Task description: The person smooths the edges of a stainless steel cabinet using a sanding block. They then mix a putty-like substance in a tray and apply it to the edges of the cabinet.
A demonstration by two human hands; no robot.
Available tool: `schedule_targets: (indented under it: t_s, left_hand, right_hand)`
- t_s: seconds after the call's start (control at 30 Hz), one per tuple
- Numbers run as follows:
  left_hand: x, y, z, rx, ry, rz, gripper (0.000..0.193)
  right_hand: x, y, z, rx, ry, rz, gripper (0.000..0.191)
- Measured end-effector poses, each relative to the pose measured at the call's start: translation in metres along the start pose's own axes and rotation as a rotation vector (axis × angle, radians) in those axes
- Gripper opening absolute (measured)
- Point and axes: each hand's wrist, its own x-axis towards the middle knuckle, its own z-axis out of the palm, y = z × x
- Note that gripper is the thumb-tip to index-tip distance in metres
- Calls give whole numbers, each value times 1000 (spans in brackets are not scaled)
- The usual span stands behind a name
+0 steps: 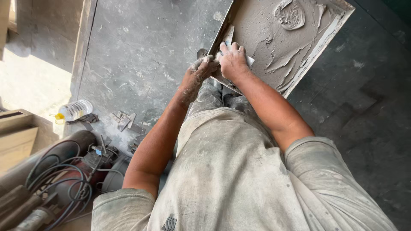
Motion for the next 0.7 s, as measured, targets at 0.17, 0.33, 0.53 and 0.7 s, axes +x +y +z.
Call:
schedule_targets:
  t_s: [0.17, 0.33, 0.53, 0.7]
  left_hand:
    - [-3, -15, -21, -130, 151, 4, 62]
    - [-2, -27, -32, -98, 200, -44, 66]
    - [6, -23, -40, -31, 186, -113, 65]
    - [21, -10, -58, 29, 190, -122, 68]
  right_hand:
    - [-61, 49, 14, -76, -78, -79, 33]
    - [-142, 150, 38, -180, -21, -132, 54]
    - [-168, 235, -17, -269, 47, -28, 52]
    - [-94, 182, -34, -344, 255, -172, 49]
